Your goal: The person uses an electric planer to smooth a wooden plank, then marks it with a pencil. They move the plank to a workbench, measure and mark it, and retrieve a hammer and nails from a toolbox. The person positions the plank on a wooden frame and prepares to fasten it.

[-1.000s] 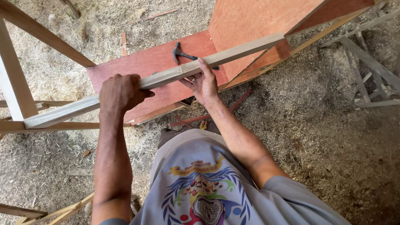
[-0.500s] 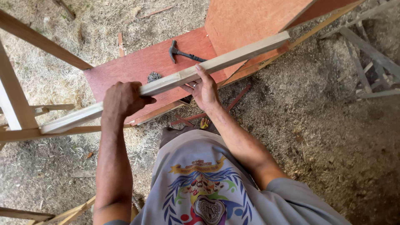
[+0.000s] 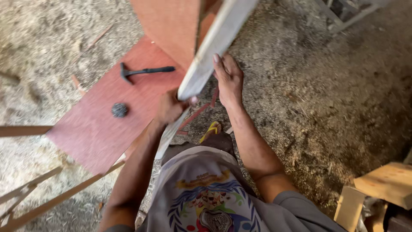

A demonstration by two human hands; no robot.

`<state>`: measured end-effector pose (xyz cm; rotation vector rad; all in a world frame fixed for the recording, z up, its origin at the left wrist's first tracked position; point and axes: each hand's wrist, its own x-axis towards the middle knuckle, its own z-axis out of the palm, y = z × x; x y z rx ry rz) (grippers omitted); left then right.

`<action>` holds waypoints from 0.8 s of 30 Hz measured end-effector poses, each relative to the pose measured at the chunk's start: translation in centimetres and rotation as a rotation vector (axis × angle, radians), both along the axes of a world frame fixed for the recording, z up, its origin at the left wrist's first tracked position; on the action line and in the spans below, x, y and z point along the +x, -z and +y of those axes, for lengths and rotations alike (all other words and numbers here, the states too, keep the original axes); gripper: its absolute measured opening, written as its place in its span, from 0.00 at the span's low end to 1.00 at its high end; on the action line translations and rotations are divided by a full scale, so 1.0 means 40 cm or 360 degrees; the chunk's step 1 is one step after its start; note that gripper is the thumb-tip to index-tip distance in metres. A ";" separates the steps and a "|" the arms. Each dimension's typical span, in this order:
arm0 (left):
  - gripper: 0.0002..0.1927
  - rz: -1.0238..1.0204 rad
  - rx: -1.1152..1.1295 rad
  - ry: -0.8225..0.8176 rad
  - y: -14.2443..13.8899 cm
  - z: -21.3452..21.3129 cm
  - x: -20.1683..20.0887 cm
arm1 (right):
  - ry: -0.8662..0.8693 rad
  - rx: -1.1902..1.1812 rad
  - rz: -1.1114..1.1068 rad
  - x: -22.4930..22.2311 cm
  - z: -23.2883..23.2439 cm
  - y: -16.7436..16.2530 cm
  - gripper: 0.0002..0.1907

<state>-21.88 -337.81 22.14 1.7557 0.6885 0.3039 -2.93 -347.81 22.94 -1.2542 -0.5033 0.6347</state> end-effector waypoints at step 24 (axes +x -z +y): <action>0.19 -0.0958 -0.1268 -0.0823 0.064 0.100 1.081 | -0.1000 -0.0988 -0.1232 0.886 -0.049 -0.117 0.34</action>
